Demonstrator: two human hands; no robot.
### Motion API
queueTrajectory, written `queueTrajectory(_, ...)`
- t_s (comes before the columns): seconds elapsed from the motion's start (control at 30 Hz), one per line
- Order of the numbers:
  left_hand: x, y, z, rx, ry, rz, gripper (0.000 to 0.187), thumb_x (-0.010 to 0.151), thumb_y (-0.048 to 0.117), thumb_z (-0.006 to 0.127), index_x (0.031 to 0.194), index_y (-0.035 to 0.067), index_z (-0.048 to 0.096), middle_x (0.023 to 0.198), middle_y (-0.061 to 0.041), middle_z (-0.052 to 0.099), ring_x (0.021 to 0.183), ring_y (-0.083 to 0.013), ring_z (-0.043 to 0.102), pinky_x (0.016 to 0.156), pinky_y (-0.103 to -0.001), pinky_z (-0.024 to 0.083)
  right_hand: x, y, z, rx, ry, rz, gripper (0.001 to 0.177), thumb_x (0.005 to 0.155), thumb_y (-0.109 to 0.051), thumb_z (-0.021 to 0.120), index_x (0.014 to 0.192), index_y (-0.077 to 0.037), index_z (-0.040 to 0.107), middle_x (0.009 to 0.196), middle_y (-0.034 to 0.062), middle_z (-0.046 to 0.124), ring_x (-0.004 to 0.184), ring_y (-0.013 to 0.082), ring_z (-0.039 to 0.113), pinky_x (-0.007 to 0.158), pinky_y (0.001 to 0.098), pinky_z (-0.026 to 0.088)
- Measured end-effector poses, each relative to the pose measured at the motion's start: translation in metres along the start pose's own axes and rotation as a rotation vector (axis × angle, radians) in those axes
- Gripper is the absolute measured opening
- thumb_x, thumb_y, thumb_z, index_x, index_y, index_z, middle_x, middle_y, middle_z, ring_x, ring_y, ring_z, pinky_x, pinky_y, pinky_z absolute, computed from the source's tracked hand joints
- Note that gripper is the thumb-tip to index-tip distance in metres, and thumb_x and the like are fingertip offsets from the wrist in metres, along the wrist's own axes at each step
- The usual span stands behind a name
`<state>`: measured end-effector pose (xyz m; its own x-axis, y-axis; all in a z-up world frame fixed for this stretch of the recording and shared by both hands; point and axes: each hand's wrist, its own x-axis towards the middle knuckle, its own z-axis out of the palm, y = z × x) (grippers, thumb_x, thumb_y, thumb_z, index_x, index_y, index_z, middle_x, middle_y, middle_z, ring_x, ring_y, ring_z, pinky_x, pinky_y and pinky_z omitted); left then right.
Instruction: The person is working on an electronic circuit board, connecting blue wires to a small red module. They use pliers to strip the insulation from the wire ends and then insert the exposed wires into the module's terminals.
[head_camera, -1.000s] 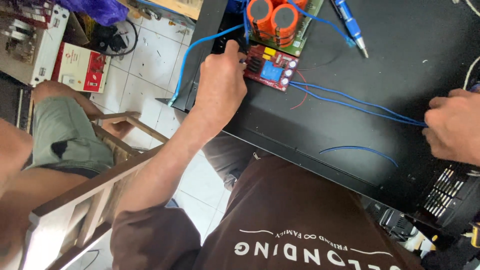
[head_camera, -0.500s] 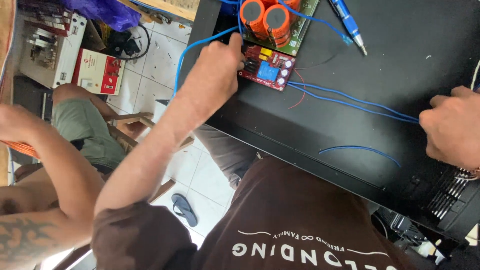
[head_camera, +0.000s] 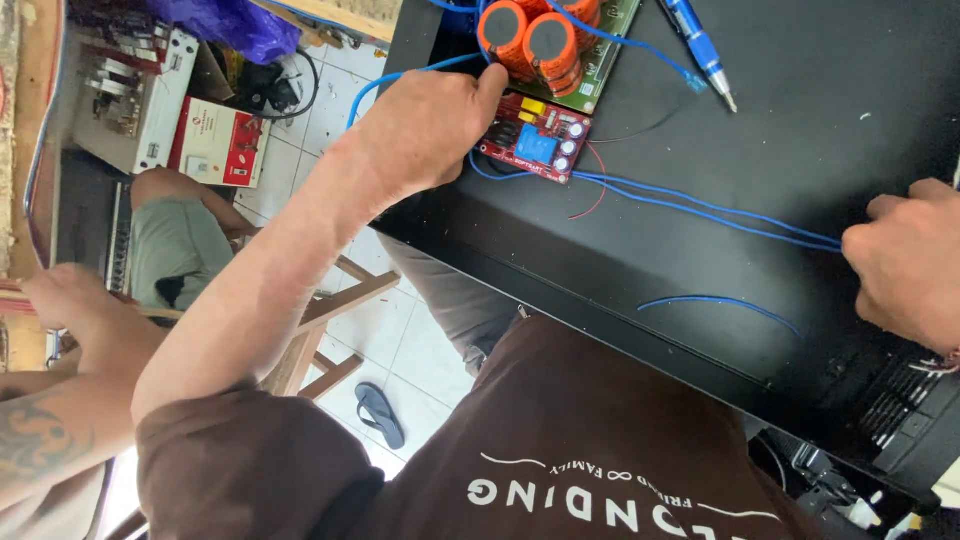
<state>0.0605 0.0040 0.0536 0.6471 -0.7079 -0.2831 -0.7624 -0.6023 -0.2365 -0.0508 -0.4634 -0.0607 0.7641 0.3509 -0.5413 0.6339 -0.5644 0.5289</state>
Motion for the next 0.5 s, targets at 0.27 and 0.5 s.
queueTrajectory(0.27, -0.018, 0.002, 0.013, 0.058, 0.325, 0.111, 0.020, 0.096, 0.000, 0.068, 0.107, 0.005, 0.052, 0.065, -0.006, 0.055, 0.058, -0.0263, 0.055, 0.063, -0.036, 0.050, -0.002, -0.002, 0.006, -0.009, 0.026, 0.046, 0.007, 0.070, -0.046, 0.061, 0.065, -0.041, 0.064, 0.081, -0.0175, 0.061, 0.089, 0.0096, 0.060, 0.082, 0.0213, 0.046)
queueTrajectory(0.5, -0.022, 0.004, 0.010, -0.242, 0.197, 0.058, 0.027, 0.075, -0.009, 0.053, 0.099, 0.001, 0.045, 0.071, -0.020, 0.049, 0.066, -0.0428, 0.048, 0.061, -0.053, 0.037, -0.024, 0.035, -0.111, 0.169, -0.324, -0.009, 0.014, 0.089, -0.043, 0.062, 0.094, -0.044, 0.075, 0.104, -0.0190, 0.076, 0.113, 0.0082, 0.073, 0.081, 0.0282, 0.063)
